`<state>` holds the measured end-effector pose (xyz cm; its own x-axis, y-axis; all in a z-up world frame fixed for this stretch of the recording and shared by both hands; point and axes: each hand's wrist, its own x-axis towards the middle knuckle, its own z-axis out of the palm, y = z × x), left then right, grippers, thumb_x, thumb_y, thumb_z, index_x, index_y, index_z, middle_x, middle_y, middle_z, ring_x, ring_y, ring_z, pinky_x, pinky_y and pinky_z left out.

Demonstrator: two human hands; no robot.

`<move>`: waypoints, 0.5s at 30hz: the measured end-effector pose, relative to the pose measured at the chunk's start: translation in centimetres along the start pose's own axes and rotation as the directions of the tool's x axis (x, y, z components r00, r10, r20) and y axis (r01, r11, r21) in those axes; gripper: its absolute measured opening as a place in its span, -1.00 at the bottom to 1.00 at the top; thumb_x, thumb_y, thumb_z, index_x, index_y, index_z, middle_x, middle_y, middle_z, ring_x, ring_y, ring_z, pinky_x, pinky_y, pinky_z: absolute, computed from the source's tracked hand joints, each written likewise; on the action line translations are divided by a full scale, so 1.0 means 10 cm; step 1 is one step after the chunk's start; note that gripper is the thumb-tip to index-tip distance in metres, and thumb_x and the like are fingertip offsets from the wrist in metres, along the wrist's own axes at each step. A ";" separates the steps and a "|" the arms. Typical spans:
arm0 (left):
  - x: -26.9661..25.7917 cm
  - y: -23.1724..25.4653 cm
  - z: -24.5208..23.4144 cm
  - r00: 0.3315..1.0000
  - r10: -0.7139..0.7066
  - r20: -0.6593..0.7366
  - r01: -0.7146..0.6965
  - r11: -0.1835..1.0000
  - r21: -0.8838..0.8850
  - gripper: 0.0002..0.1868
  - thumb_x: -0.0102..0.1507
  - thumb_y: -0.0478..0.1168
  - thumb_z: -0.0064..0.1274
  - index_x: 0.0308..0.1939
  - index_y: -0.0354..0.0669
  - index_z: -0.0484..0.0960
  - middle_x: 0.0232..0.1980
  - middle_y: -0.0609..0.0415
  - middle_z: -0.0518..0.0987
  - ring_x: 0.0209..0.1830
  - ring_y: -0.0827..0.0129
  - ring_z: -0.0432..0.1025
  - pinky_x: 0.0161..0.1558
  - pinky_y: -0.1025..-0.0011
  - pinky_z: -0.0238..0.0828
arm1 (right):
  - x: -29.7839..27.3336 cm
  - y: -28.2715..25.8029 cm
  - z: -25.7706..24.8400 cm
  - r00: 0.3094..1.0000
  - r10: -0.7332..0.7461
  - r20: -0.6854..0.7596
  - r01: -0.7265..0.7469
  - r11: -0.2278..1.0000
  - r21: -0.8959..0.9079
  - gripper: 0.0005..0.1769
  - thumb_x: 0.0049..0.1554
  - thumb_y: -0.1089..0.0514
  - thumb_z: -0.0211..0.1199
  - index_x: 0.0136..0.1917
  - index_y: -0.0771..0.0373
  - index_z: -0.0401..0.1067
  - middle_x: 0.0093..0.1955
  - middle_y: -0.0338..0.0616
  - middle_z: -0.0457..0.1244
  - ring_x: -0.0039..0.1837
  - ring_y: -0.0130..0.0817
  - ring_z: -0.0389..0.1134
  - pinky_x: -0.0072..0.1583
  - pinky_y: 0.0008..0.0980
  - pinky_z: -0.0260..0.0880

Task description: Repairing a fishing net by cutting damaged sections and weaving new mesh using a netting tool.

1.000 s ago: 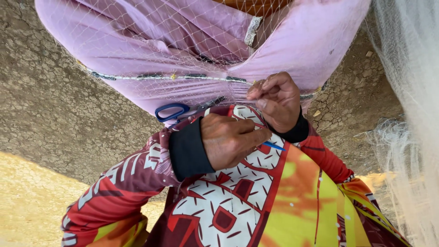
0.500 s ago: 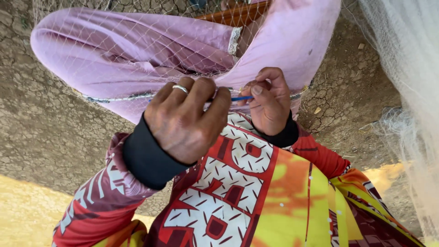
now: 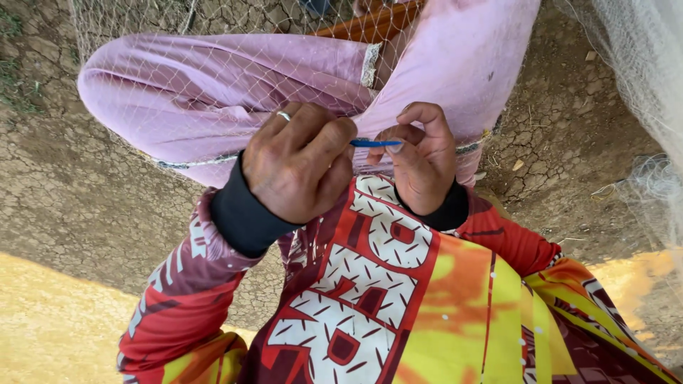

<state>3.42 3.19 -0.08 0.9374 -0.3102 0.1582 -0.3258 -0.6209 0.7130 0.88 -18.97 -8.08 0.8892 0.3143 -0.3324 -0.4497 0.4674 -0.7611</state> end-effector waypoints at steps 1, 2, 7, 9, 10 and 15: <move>0.01 0.00 0.03 1.000 -0.010 -0.021 0.009 0.997 -0.072 -0.75 0.18 -0.44 0.14 -0.05 -0.38 0.60 -0.19 -0.09 0.51 -0.35 0.19 0.38 -0.31 0.29 0.39 | 0.02 0.02 0.02 1.000 -0.024 0.010 0.023 1.000 0.007 -0.64 0.27 0.28 0.23 0.25 0.26 0.15 -0.09 -0.07 0.32 -0.07 -0.34 0.37 0.04 -0.34 0.49; -0.01 0.00 0.10 1.000 -0.007 -0.022 0.006 0.998 -0.067 -0.75 0.18 -0.44 0.14 -0.05 -0.38 0.60 -0.19 -0.09 0.51 -0.35 0.19 0.38 -0.31 0.29 0.39 | 0.04 0.00 0.05 1.000 -0.028 0.014 0.027 1.000 0.011 -0.64 0.27 0.28 0.23 0.25 0.26 0.15 -0.09 -0.07 0.32 -0.07 -0.34 0.37 0.04 -0.34 0.49; -0.03 0.10 0.39 0.989 -0.054 -0.136 0.029 0.984 -0.177 -0.61 0.30 -0.15 0.21 0.14 -0.28 0.66 -0.05 -0.16 0.29 -0.12 0.11 0.26 -0.20 0.26 0.36 | 0.08 0.03 0.12 0.996 -0.092 -0.019 0.085 0.970 -0.226 -0.64 0.27 0.30 0.13 0.28 0.22 0.11 -0.10 -0.29 0.19 -0.14 -0.62 0.17 -0.07 -0.65 0.21; 0.01 0.16 0.43 0.979 -0.079 -0.188 0.043 0.981 -0.189 -0.69 0.25 -0.25 0.22 0.05 -0.26 0.69 -0.09 -0.12 0.27 -0.14 0.10 0.25 -0.21 0.25 0.33 | 0.10 0.07 0.12 0.991 -0.129 0.018 0.128 0.940 -0.315 -0.62 0.29 0.25 0.14 0.29 0.24 0.08 -0.02 -0.16 0.23 -0.06 -0.51 0.25 0.00 -0.57 0.30; 0.04 0.19 0.46 0.967 -0.104 -0.235 0.054 0.976 -0.209 -0.76 0.20 -0.35 0.22 -0.04 -0.23 0.72 -0.13 -0.07 0.25 -0.15 0.10 0.24 -0.22 0.25 0.31 | 0.12 0.08 0.13 0.985 -0.164 0.052 0.171 0.899 -0.403 -0.59 0.31 0.19 0.14 0.31 0.25 0.04 0.07 -0.02 0.27 0.02 -0.40 0.32 0.08 -0.49 0.38; 0.05 0.39 0.40 0.889 0.128 -0.439 -0.132 0.991 0.021 -0.78 0.07 -0.34 0.44 -0.21 -0.13 0.81 -0.09 0.01 0.43 -0.10 0.24 0.30 -0.07 0.22 0.33 | 0.20 0.21 0.18 0.971 -0.227 0.072 0.238 0.908 -0.346 -0.64 0.31 0.33 0.14 0.28 0.12 0.09 -0.06 -0.15 0.24 -0.05 -0.43 0.30 0.00 -0.47 0.37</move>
<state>2.09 -2.28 0.06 0.8459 -0.0395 0.5318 -0.4495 -0.5895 0.6712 1.60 -15.86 -9.29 0.9596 0.2591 -0.1101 -0.1680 0.2132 -0.9624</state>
